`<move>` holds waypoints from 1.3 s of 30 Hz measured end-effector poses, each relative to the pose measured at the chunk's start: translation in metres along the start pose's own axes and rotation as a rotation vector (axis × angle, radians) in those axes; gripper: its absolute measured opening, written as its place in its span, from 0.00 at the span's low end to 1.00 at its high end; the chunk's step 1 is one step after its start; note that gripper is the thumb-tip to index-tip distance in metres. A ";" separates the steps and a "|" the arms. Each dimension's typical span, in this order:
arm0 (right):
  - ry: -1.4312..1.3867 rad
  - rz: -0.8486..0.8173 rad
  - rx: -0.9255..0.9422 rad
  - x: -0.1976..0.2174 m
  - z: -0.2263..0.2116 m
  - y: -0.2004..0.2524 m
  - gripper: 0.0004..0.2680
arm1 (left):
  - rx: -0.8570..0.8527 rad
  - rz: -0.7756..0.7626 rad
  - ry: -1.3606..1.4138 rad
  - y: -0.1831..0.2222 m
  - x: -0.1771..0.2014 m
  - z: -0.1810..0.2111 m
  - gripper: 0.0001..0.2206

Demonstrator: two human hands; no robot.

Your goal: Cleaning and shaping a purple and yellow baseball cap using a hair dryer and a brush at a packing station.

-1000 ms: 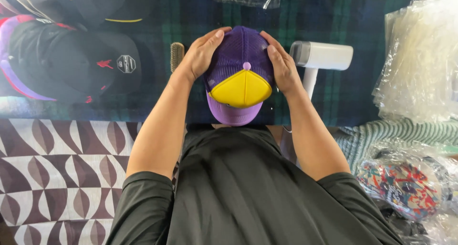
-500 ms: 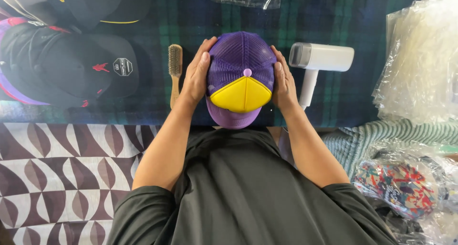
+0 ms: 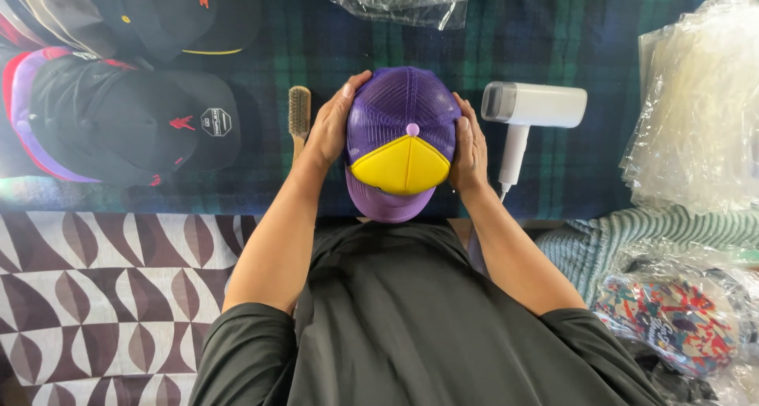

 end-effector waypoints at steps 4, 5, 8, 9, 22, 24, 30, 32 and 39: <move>-0.013 0.019 0.013 0.000 -0.011 -0.001 0.22 | 0.033 -0.041 -0.024 -0.006 0.007 -0.011 0.23; -0.017 -0.010 0.013 0.002 -0.016 0.000 0.22 | 0.038 -0.023 -0.047 -0.005 0.008 -0.014 0.22; -0.047 -0.062 0.002 0.010 -0.021 0.008 0.22 | 0.035 0.040 -0.078 0.001 0.002 -0.013 0.22; -0.079 -0.087 -0.004 0.011 -0.021 0.008 0.23 | 0.025 0.089 -0.092 0.002 0.003 -0.009 0.22; -0.051 -0.087 -0.030 0.011 0.003 0.007 0.25 | 0.075 0.151 -0.152 0.029 -0.014 0.011 0.22; -0.095 -0.087 -0.127 0.007 -0.006 0.013 0.26 | 0.222 0.207 -0.142 0.037 -0.020 0.014 0.25; -0.034 -0.038 -0.114 0.010 -0.009 0.019 0.24 | 0.166 0.344 -0.095 0.064 -0.049 0.023 0.23; -0.066 -0.032 -0.113 0.011 -0.016 0.018 0.23 | 0.157 0.311 -0.124 0.057 -0.036 0.006 0.23; -0.143 -0.050 -0.143 0.007 -0.028 0.028 0.23 | 0.221 0.219 -0.209 0.058 -0.023 -0.004 0.23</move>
Point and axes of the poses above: each hand's wrist, its own y-axis away from the middle knuckle, its own x-axis out of the back of the hand, z = x × y, the point moved 2 cm from there along -y, towards the middle knuckle, and after that the axes turned 10 degrees about -z, right-handed, at the moved point
